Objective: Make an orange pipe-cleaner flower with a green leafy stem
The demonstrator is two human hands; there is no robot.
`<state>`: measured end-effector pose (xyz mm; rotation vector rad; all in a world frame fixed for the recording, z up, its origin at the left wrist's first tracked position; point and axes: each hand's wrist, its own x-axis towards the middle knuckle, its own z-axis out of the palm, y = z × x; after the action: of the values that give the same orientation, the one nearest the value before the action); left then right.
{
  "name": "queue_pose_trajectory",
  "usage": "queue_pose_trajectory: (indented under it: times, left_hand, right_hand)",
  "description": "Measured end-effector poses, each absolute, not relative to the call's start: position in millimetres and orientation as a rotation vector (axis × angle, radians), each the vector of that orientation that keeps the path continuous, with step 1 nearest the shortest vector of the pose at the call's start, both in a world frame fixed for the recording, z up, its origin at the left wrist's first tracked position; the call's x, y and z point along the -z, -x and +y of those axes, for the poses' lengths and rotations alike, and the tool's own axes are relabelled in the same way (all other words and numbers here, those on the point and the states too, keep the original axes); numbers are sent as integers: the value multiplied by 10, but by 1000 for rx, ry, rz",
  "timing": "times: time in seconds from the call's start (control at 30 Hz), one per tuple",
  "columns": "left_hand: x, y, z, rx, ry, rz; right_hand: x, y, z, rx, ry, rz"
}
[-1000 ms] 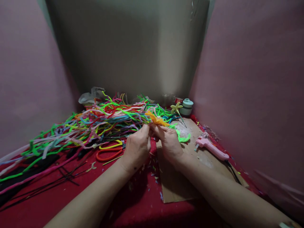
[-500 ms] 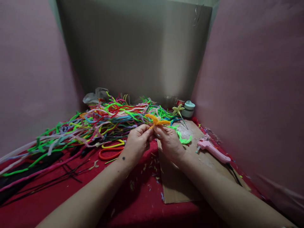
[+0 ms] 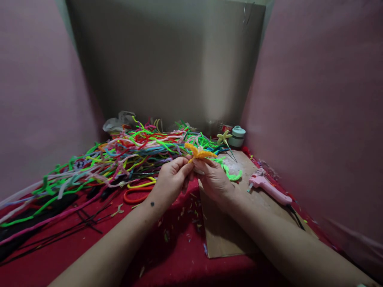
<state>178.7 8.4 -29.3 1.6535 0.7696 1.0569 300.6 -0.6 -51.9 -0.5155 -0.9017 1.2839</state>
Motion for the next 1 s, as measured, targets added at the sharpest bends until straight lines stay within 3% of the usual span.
queue_pose_trajectory:
  times: [0.2, 0.47, 0.63, 0.87, 1.0]
  left_hand:
    - [449, -1761, 144, -1223, -2323, 1121]
    - [378, -1777, 151, -1065, -1713, 796]
    - [345, -1761, 150, -1021, -1659, 654]
    - [268, -1757, 169, -1191, -1842, 835]
    - [186, -1687, 142, -1194, -1589, 829]
  right_hand:
    - [538, -2987, -9, -1178, 609, -792]
    - [535, -2999, -6, -1162, 582, -1071]
    - [458, -3000, -51, -1127, 607, -1139]
    - [489, -3052, -23, -736, 729, -1142]
    - [531, -3119, 2, -471, 833, -1256]
